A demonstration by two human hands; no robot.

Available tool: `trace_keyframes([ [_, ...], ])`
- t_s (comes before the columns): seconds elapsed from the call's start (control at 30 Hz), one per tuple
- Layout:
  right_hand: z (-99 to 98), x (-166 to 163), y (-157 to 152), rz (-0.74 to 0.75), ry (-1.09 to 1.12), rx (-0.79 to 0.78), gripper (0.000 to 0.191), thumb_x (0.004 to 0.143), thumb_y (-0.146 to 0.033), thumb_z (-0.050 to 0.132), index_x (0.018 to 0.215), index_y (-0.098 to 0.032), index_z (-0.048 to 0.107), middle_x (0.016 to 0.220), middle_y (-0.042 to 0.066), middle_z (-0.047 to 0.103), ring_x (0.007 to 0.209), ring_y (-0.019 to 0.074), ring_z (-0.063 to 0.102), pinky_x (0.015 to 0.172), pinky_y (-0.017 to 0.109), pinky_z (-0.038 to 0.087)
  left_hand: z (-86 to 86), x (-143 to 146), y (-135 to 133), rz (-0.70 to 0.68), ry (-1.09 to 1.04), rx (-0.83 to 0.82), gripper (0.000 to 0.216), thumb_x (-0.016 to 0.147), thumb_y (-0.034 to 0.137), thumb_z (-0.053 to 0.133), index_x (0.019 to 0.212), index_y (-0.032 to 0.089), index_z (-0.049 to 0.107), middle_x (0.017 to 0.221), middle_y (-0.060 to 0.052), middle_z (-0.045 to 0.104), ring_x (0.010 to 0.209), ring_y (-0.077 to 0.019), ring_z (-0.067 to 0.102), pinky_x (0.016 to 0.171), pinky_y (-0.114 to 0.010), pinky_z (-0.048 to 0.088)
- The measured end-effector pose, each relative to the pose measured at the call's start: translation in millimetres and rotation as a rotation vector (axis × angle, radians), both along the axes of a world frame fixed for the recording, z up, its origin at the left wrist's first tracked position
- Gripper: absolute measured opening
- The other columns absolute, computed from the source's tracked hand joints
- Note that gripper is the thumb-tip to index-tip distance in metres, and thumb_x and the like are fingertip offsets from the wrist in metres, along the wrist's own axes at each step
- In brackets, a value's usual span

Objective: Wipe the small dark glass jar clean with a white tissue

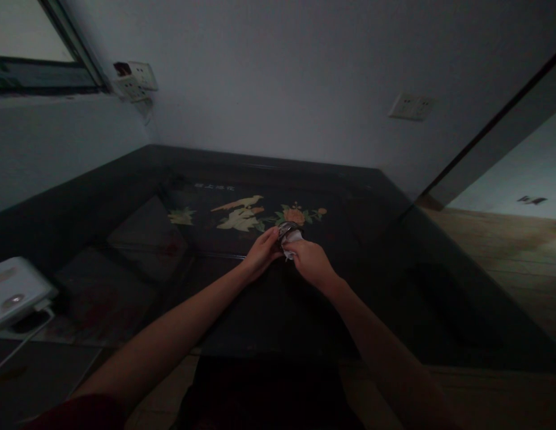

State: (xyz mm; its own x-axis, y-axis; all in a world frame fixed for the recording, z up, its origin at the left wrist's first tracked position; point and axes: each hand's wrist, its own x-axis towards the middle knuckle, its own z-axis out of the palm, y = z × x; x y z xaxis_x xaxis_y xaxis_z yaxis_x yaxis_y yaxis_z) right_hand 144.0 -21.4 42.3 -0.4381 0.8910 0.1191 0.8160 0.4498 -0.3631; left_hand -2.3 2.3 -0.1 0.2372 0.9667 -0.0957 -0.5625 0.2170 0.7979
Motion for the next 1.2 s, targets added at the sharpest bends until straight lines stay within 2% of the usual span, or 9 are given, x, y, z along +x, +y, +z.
trace_keyframes([
  [0.1, 1.1, -0.7, -1.8, 0.055, -0.061, 0.080, 0.036, 0.089, -0.008, 0.042, 0.109, -0.015, 0.070, 0.113, 0.012, 0.070, 0.108, 0.0216, 0.063, 0.096, 0.031, 0.043, 0.9, -0.1, -0.1, -0.007, -0.007, -0.001, 0.030, 0.076, 0.038, 0.073, 0.098, 0.018, 0.068, 0.094, -0.005, 0.069, 0.080, -0.0136, 0.064, 0.071, -0.025, 0.054],
  [0.27, -2.3, -1.0, 0.1, 0.088, 0.093, 0.157, 0.035, 0.088, -0.006, 0.044, 0.105, -0.018, 0.072, 0.117, 0.009, 0.069, 0.113, 0.0196, 0.058, 0.102, 0.032, 0.040, -0.1, 0.7, 0.7, 0.001, -0.025, -0.020, 0.030, 0.080, 0.039, 0.069, 0.101, 0.017, 0.068, 0.103, -0.007, 0.069, 0.082, -0.0129, 0.064, 0.073, -0.025, 0.053],
  [0.43, -3.7, 1.5, 0.2, 0.007, 0.231, 0.135, 0.042, 0.085, -0.004, 0.041, 0.108, -0.022, 0.071, 0.118, 0.006, 0.068, 0.112, 0.0187, 0.059, 0.099, 0.031, 0.043, -1.1, 0.2, 1.6, 0.018, -0.034, -0.040, 0.027, 0.082, 0.038, 0.068, 0.099, 0.018, 0.068, 0.097, -0.006, 0.070, 0.079, -0.0131, 0.064, 0.072, -0.025, 0.054],
  [0.6, -2.2, -3.4, -4.0, -0.027, 0.277, 0.073, 0.042, 0.083, -0.006, 0.044, 0.119, -0.016, 0.064, 0.115, 0.010, 0.070, 0.105, 0.0220, 0.064, 0.094, 0.032, 0.045, 0.4, 0.2, 2.0, 0.054, -0.028, -0.078, 0.020, 0.085, 0.034, 0.065, 0.097, 0.018, 0.068, 0.092, -0.003, 0.070, 0.077, -0.0127, 0.063, 0.069, -0.023, 0.053],
  [0.77, -6.6, -7.8, -4.2, -0.043, 0.412, 0.033, 0.041, 0.077, -0.005, 0.051, 0.113, -0.018, 0.066, 0.111, 0.007, 0.072, 0.100, 0.0217, 0.067, 0.089, 0.031, 0.048, -0.5, 1.7, 3.0, 0.081, -0.023, -0.072, 0.017, 0.085, 0.032, 0.064, 0.096, 0.019, 0.069, 0.092, -0.003, 0.071, 0.078, -0.0138, 0.063, 0.070, -0.023, 0.052],
  [0.87, -11.0, -6.9, -2.0, -0.056, 0.477, 0.039, 0.045, 0.074, -0.002, 0.050, 0.112, -0.018, 0.068, 0.114, 0.006, 0.072, 0.105, 0.0207, 0.066, 0.094, 0.031, 0.047, -0.5, 1.4, 2.8, 0.080, -0.024, -0.077, 0.018, 0.085, 0.032, 0.065, 0.096, 0.019, 0.069, 0.092, -0.003, 0.071, 0.079, -0.0142, 0.063, 0.071, -0.024, 0.052],
  [1.07, -13.5, -3.5, 0.2, -0.086, 0.454, 0.049, 0.050, 0.073, 0.001, 0.048, 0.113, -0.018, 0.070, 0.114, 0.007, 0.072, 0.106, 0.0210, 0.066, 0.095, 0.031, 0.047, -1.4, 0.5, 2.6, 0.063, -0.020, -0.060, 0.023, 0.082, 0.035, 0.067, 0.097, 0.018, 0.068, 0.091, -0.004, 0.069, 0.077, -0.0135, 0.063, 0.071, -0.025, 0.053],
  [1.2, -12.6, -3.3, 0.0, -0.102, 0.389, 0.064, 0.046, 0.076, -0.001, 0.051, 0.114, -0.018, 0.070, 0.113, 0.008, 0.072, 0.101, 0.0216, 0.066, 0.091, 0.031, 0.048, -1.4, 1.7, 3.0, 0.064, -0.035, -0.043, 0.023, 0.081, 0.035, 0.069, 0.096, 0.017, 0.068, 0.088, -0.003, 0.069, 0.073, -0.0121, 0.061, 0.067, -0.023, 0.052],
])
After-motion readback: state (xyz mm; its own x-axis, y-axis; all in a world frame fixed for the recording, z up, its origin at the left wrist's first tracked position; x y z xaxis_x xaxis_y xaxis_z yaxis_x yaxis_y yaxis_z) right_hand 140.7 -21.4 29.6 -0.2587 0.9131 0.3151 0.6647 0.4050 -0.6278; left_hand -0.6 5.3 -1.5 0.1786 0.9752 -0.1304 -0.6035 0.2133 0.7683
